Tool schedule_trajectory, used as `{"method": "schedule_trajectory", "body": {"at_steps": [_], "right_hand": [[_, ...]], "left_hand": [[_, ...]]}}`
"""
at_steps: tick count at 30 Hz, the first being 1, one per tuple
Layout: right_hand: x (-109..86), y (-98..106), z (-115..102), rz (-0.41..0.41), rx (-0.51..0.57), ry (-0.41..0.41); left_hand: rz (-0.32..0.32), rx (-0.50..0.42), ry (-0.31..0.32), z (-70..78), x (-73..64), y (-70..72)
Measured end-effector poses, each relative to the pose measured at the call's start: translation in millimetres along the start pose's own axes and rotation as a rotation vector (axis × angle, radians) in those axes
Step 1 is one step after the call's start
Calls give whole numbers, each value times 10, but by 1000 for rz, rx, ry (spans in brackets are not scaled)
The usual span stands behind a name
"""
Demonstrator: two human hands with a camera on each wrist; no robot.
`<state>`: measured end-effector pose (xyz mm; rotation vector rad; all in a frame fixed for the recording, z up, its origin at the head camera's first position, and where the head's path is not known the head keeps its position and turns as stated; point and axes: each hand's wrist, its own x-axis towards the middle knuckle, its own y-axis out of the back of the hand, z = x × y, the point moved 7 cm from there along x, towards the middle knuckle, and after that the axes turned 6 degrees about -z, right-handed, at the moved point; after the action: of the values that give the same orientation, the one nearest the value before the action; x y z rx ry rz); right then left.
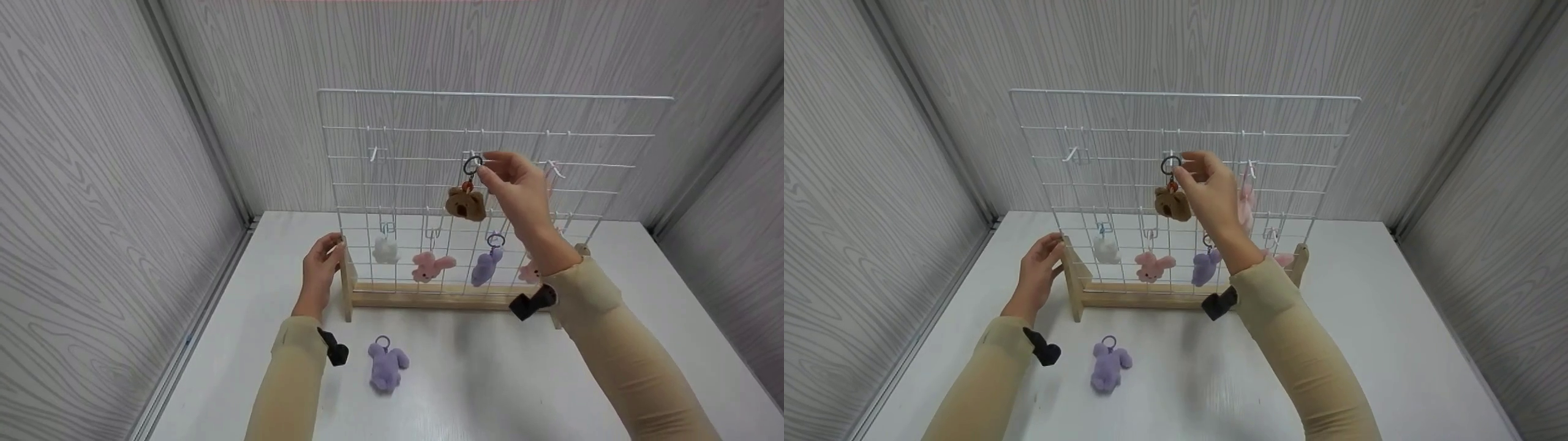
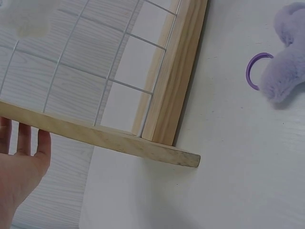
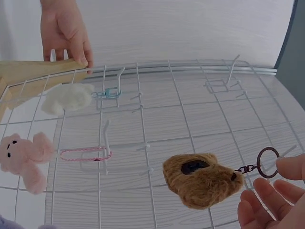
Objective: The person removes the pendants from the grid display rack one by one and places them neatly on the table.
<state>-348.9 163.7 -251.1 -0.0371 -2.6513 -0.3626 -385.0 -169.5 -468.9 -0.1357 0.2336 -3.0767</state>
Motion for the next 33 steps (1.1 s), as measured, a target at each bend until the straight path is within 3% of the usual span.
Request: {"method": "schedule_trajectory", "body": {"at_steps": [17, 23, 33], "right_hand": [[85, -3, 15, -42, -16, -37], [86, 6, -25, -48, 60, -42], [25, 18, -156, -50, 196, 20]], "left_hand": [[5, -31, -4, -30, 0, 5], [9, -32, 5, -20, 3, -1], [16, -25, 15, -23, 15, 14]]}}
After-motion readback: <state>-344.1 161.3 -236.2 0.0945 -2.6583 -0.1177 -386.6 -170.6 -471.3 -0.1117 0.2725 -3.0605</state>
